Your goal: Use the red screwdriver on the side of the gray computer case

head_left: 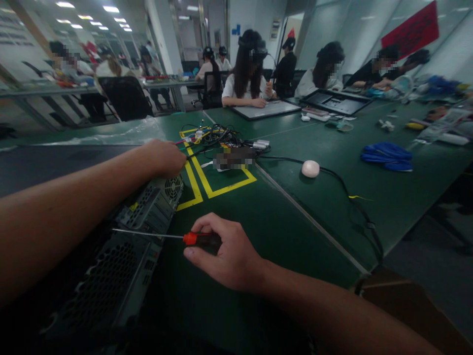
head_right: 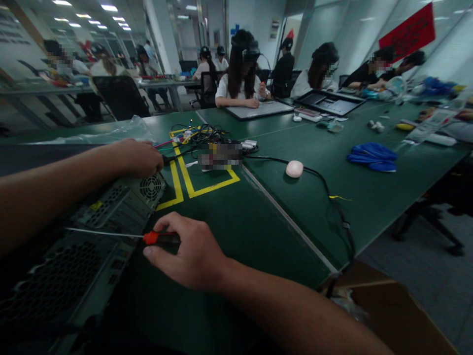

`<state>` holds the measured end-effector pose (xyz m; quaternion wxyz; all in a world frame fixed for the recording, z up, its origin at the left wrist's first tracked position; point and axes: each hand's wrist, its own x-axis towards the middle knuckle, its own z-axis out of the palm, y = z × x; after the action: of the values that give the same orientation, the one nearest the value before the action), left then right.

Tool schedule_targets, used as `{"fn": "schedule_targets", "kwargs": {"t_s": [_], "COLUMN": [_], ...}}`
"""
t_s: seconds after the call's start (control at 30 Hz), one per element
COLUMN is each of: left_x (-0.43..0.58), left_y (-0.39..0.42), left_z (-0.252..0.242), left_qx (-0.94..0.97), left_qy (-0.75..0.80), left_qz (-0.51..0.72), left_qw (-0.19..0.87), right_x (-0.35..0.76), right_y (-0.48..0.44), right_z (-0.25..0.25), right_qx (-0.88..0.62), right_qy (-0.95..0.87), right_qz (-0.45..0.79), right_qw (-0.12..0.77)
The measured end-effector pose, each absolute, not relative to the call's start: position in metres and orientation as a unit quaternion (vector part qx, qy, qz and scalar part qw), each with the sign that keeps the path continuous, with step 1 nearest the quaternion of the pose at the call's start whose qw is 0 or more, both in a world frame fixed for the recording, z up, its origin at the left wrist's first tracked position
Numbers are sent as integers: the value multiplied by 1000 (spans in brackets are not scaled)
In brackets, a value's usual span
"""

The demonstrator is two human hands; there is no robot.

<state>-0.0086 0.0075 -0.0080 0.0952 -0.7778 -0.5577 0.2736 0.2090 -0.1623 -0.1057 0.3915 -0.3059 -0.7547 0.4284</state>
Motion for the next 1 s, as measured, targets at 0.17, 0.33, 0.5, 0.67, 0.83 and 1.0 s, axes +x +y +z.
{"fn": "schedule_targets", "kwargs": {"t_s": [0.17, 0.33, 0.5, 0.67, 0.83, 1.0], "left_x": [-8, -7, -6, -5, -9, -12], "left_y": [6, 5, 6, 6, 10, 12], "left_z": [-8, -8, -7, -7, -12, -12], "left_qx": [-773, -776, -773, -771, -773, -775], "left_qy": [-562, -564, -563, -568, -557, -561], "left_qz": [278, 266, 276, 273, 282, 275], "left_qw": [94, 94, 96, 99, 113, 96], "right_x": [210, 210, 210, 210, 210, 210], "right_y": [-162, -161, -161, -162, -162, -162], "right_z": [-107, -110, -108, -108, -109, -108], "right_qx": [-292, -291, -291, -280, -288, -288], "right_qy": [-756, -756, -758, -755, -752, -751], "right_qz": [428, 430, 426, 429, 433, 436], "right_qw": [401, 399, 398, 409, 405, 403]}}
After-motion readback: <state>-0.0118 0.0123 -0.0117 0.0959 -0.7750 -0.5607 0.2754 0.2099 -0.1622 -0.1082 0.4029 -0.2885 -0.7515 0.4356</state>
